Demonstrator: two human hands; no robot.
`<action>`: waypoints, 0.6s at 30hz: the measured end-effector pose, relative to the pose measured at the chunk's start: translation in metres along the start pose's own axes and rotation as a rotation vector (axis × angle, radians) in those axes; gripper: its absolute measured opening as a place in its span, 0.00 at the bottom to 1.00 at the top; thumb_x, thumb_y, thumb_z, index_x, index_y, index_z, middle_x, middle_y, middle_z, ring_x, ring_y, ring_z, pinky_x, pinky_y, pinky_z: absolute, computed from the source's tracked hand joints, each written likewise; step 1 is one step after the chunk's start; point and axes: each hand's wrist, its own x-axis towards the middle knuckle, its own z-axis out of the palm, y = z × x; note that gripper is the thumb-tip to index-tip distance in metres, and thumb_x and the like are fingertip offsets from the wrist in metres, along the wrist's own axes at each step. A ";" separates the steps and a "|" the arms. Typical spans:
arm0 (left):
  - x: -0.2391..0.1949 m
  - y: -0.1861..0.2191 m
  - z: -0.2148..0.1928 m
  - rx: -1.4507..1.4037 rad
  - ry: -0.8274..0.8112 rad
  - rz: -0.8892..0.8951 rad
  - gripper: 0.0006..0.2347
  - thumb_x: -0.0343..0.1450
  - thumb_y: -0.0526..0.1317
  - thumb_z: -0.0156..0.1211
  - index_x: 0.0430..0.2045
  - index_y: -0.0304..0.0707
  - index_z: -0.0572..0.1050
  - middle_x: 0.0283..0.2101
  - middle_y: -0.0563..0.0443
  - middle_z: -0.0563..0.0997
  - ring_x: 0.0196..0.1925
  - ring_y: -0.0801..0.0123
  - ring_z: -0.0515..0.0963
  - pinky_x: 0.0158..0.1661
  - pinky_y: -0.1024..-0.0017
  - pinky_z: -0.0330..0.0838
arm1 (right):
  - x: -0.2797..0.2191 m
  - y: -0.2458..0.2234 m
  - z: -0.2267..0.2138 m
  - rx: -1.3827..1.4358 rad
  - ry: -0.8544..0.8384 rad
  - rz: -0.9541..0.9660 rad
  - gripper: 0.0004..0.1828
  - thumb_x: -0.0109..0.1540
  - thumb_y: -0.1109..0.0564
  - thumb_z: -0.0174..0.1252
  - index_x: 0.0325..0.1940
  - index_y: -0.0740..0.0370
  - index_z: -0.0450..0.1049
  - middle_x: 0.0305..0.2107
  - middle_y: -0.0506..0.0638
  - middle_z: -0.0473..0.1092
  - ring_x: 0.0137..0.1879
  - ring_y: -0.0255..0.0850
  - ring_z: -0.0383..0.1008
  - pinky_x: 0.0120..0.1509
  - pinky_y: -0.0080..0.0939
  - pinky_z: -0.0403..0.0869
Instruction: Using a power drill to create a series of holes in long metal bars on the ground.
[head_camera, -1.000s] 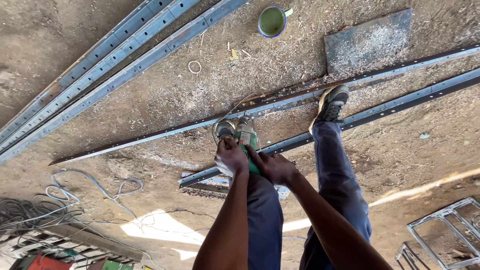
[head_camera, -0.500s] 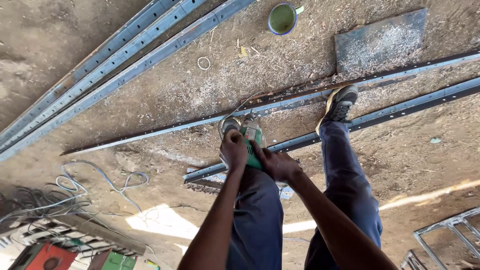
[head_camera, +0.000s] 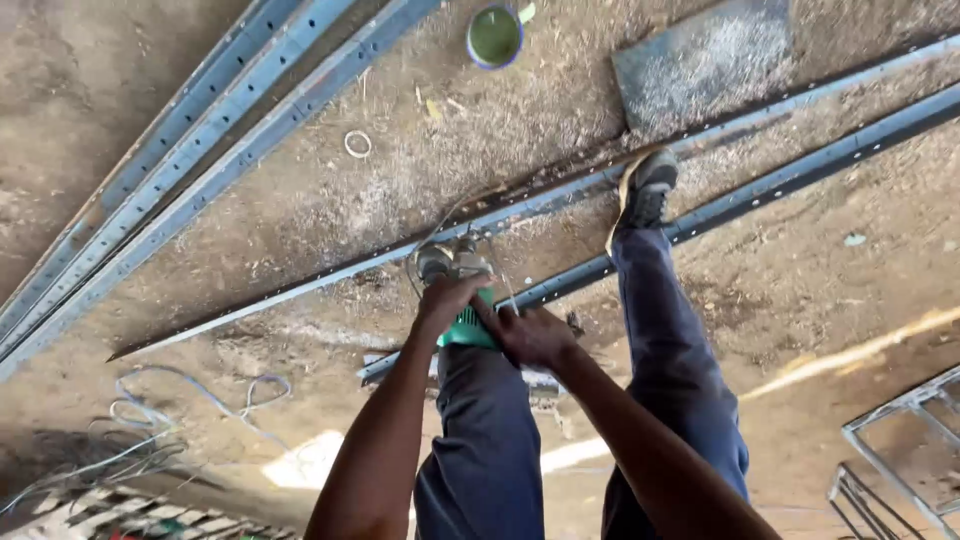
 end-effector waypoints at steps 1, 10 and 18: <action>-0.003 -0.010 0.006 0.005 0.000 -0.015 0.48 0.55 0.67 0.69 0.63 0.28 0.65 0.65 0.26 0.67 0.70 0.36 0.63 0.67 0.44 0.58 | -0.009 -0.007 0.000 0.014 -0.004 -0.006 0.18 0.63 0.59 0.43 0.57 0.54 0.67 0.49 0.61 0.66 0.42 0.65 0.81 0.36 0.59 0.80; -0.009 0.009 -0.007 0.026 -0.062 0.039 0.43 0.63 0.63 0.66 0.65 0.25 0.63 0.69 0.27 0.61 0.72 0.36 0.60 0.65 0.36 0.59 | 0.005 0.005 0.027 0.191 0.011 0.064 0.48 0.60 0.58 0.43 0.82 0.57 0.32 0.50 0.67 0.68 0.45 0.73 0.79 0.44 0.71 0.80; 0.024 -0.001 0.001 0.038 -0.033 -0.020 0.50 0.58 0.67 0.68 0.68 0.28 0.57 0.70 0.28 0.59 0.72 0.36 0.59 0.66 0.36 0.58 | 0.004 0.007 0.010 0.049 -0.003 0.038 0.26 0.62 0.57 0.44 0.66 0.56 0.63 0.47 0.60 0.69 0.40 0.66 0.81 0.36 0.61 0.81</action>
